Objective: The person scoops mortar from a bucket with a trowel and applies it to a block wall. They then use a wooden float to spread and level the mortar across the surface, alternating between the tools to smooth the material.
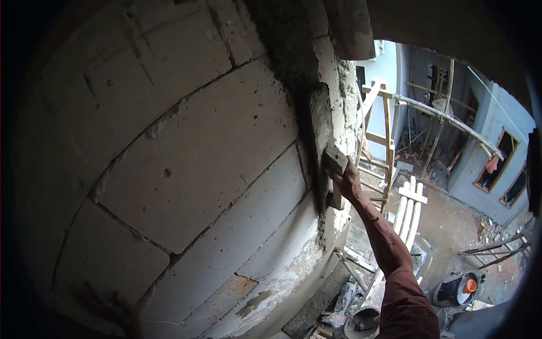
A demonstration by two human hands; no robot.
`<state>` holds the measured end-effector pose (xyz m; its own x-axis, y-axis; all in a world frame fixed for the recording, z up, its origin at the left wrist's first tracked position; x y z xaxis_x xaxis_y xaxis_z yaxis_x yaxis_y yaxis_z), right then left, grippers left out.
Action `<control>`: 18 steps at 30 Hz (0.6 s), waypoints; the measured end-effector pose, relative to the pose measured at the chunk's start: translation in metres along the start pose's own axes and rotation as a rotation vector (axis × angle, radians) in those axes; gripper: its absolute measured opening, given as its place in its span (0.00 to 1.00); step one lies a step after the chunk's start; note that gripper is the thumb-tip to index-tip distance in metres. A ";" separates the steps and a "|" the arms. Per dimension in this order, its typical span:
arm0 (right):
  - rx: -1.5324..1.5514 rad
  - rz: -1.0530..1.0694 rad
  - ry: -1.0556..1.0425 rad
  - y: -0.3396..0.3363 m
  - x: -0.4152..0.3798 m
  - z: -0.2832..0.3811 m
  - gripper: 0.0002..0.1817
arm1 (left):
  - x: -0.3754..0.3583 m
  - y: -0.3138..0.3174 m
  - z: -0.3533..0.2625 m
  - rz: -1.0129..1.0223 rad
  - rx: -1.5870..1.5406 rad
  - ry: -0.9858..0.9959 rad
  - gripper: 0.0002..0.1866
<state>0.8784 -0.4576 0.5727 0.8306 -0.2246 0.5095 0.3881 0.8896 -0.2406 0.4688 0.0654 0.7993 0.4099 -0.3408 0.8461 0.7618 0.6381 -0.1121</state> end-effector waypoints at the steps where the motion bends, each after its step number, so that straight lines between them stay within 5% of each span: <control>1: 0.061 -0.009 -0.076 -0.005 0.009 0.018 0.38 | 0.000 0.000 0.000 0.009 0.011 -0.011 0.35; 2: 0.020 0.009 0.044 -0.010 0.016 0.034 0.38 | -0.001 0.001 0.003 0.024 -0.009 -0.037 0.35; 10: -0.105 -0.118 -0.185 -0.032 0.062 0.114 0.32 | -0.009 0.011 0.010 -0.031 0.013 0.027 0.34; 14: -0.012 -0.087 -0.273 -0.035 0.082 0.140 0.29 | -0.108 0.056 0.061 0.194 -0.126 -0.067 0.33; 16: -0.120 -0.134 -0.366 -0.040 0.096 0.150 0.32 | -0.187 0.078 0.095 0.415 -0.040 -0.332 0.30; 17: 0.093 -0.039 -0.177 -0.037 0.091 0.176 0.32 | -0.204 0.077 0.100 0.452 -0.030 -0.333 0.30; 18: 0.076 -0.043 -0.303 -0.041 0.105 0.179 0.33 | -0.206 0.073 0.096 0.443 -0.054 -0.291 0.30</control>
<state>0.8782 -0.4469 0.7836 0.6531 -0.1438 0.7435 0.3793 0.9119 -0.1568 0.3919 0.2490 0.6669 0.5480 0.1637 0.8203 0.5751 0.6384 -0.5116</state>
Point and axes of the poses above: each hand's wrist, its own x-axis towards the middle knuckle, its own y-axis out of the palm, z = x × y, the point moved 5 cm from there along x, towards the middle knuckle, and after that the axes turned 5 degrees about y, right-handed, at the moved point
